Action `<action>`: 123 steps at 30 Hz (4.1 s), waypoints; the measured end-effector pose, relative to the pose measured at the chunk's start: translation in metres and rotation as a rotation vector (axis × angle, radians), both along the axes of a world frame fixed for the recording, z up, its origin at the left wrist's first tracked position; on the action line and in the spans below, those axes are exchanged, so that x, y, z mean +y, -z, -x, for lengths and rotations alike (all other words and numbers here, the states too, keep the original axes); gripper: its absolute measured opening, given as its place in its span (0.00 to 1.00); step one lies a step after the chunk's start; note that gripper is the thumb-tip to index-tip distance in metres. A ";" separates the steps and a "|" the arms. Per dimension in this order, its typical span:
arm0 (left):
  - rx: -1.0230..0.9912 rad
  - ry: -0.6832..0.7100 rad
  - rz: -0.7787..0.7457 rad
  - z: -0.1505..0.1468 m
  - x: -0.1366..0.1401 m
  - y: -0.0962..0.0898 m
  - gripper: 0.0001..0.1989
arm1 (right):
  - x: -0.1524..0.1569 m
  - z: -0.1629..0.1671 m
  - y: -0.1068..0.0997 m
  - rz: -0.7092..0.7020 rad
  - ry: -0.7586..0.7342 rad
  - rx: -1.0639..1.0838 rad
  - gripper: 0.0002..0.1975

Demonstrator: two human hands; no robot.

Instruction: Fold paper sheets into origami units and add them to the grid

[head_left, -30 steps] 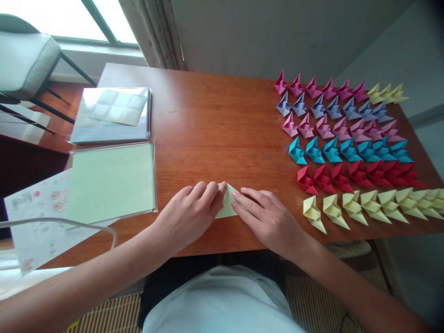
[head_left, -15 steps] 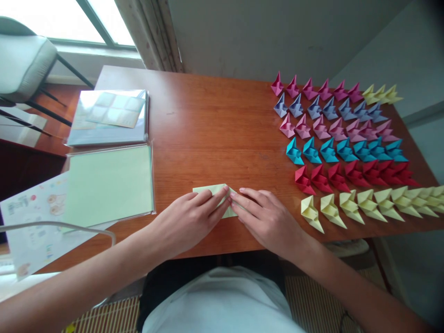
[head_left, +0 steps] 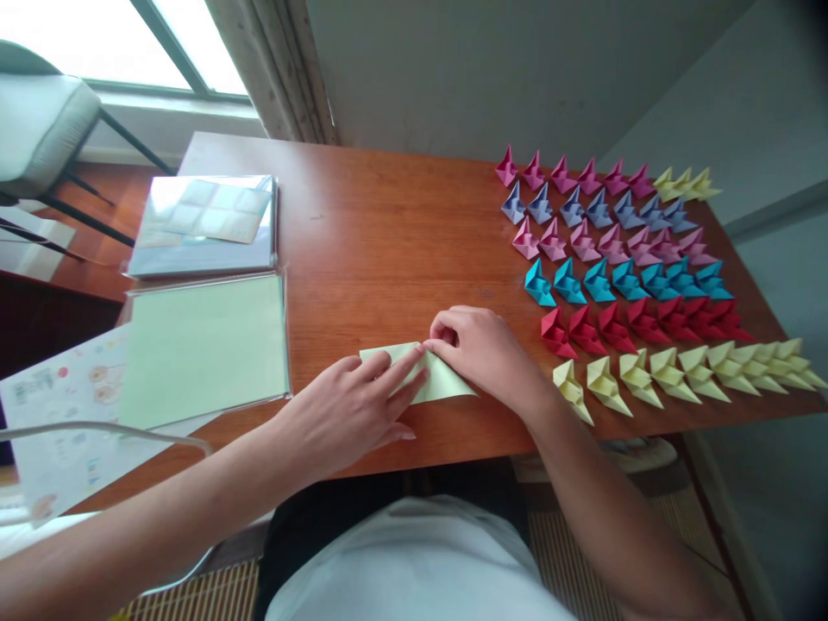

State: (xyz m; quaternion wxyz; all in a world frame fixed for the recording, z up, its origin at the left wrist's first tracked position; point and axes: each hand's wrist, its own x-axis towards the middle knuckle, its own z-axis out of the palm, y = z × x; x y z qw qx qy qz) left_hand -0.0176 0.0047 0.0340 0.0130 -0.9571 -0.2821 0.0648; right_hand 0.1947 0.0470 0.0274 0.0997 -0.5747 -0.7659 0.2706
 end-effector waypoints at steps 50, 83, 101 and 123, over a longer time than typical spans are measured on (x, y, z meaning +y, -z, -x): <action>0.003 -0.176 0.003 -0.021 -0.018 -0.001 0.30 | -0.073 -0.013 0.007 -0.073 0.124 -0.160 0.03; -0.914 -0.630 0.817 -0.018 -0.004 -0.009 0.13 | -0.075 -0.026 0.016 -0.409 0.396 0.482 0.22; -0.236 -0.275 -0.055 -0.016 -0.003 0.022 0.21 | -0.050 -0.024 0.026 -0.165 0.443 0.253 0.14; 0.039 -0.063 -0.231 -0.014 0.006 0.014 0.21 | -0.053 -0.024 0.030 -0.340 0.268 0.157 0.05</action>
